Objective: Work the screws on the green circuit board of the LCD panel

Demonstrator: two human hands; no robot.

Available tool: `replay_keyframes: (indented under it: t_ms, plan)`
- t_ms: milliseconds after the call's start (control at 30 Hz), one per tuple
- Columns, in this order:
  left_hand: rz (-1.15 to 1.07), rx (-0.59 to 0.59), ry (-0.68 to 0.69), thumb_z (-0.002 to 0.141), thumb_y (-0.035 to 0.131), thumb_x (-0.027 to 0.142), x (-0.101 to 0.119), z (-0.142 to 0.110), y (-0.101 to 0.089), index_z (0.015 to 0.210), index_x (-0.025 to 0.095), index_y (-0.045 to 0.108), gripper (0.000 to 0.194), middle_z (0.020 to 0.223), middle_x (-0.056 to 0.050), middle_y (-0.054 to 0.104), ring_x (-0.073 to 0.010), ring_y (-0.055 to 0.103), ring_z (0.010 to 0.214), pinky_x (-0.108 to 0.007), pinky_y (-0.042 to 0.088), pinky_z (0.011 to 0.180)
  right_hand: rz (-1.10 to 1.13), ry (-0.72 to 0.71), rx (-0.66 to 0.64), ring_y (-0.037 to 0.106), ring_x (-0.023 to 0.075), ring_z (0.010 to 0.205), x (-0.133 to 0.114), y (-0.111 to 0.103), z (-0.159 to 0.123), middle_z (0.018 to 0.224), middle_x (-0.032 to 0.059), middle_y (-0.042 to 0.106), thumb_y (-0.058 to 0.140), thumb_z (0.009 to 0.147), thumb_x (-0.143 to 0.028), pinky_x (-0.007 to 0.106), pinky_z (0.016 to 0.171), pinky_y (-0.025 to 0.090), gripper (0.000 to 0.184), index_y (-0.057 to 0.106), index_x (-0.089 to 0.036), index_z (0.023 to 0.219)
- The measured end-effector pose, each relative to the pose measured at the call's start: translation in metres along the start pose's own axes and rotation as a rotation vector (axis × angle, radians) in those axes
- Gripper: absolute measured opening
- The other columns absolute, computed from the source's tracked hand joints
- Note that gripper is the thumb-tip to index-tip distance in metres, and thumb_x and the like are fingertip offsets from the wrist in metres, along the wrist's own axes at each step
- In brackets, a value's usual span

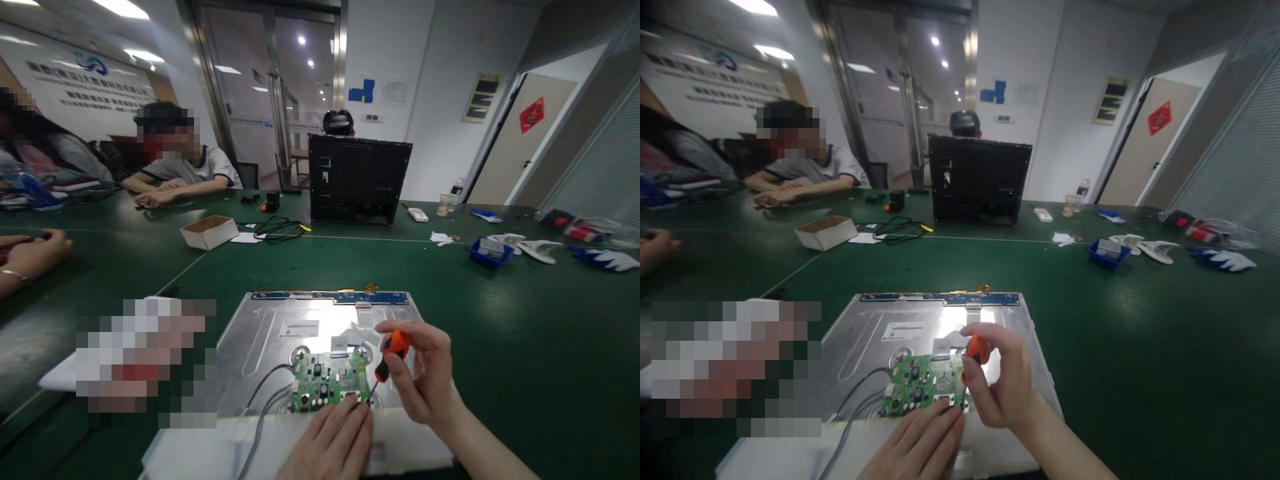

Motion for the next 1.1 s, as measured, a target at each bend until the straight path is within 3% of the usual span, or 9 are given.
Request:
replay_keyframes:
  t_ms: [400,533,667,800,1100]
  plan:
    - [0.001,0.026,0.002,0.109,0.042,0.051,0.0,0.002,-0.002,0.12,0.012,0.068,0.049,0.118,-0.009,0.069,-0.0236,0.058,0.114,-0.032,0.046,0.096,-0.048,-0.035,-0.024,0.064,0.0231,0.098,-0.008,0.002,0.012,0.11,0.0116,0.062,0.043,0.094,-0.009,0.032,0.066,0.059,0.04,0.048,-0.022,0.132]
    - [0.011,0.011,-0.006,0.107,0.044,0.053,-0.001,0.002,-0.001,0.12,0.013,0.068,0.049,0.118,-0.009,0.069,-0.0236,0.058,0.113,-0.032,0.047,0.096,-0.127,-0.077,-0.025,0.063,0.0242,0.094,-0.012,0.004,0.012,0.107,0.0113,0.061,0.052,0.094,-0.016,0.035,0.066,0.06,0.036,0.049,-0.022,0.13]
    - [-0.005,-0.003,-0.006,0.106,0.045,0.054,0.001,0.002,0.0,0.122,0.011,0.067,0.051,0.119,-0.01,0.069,-0.0247,0.059,0.114,-0.034,0.049,0.096,-0.169,-0.057,0.004,0.062,0.0189,0.079,-0.012,0.004,0.014,0.105,0.008,0.058,0.063,0.091,-0.017,0.027,0.052,0.056,0.041,0.05,-0.026,0.129]
    - [-0.015,-0.006,-0.02,0.107,0.046,0.052,0.0,0.001,0.001,0.122,0.011,0.066,0.049,0.119,-0.01,0.069,-0.0251,0.06,0.113,-0.034,0.049,0.096,-0.165,-0.081,0.005,0.061,0.0129,0.067,-0.016,0.005,0.016,0.105,0.006,0.054,0.063,0.092,-0.015,0.025,0.05,0.057,0.038,0.055,-0.025,0.128]
    - [-0.009,0.024,-0.009,0.108,0.042,0.052,-0.001,0.002,-0.003,0.119,0.011,0.067,0.049,0.116,-0.009,0.07,-0.0237,0.061,0.111,-0.033,0.049,0.094,-0.205,-0.058,-0.059,0.068,0.0169,0.072,-0.015,0.008,0.017,0.106,0.011,0.068,0.056,0.09,-0.01,0.024,0.047,0.056,0.046,0.053,-0.021,0.135]
Point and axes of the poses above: each hand's wrist, its own z-axis towards the middle knuckle, its own y-axis out of the palm, x = y × z, the point moved 10 cm from there along z, towards the middle knuckle
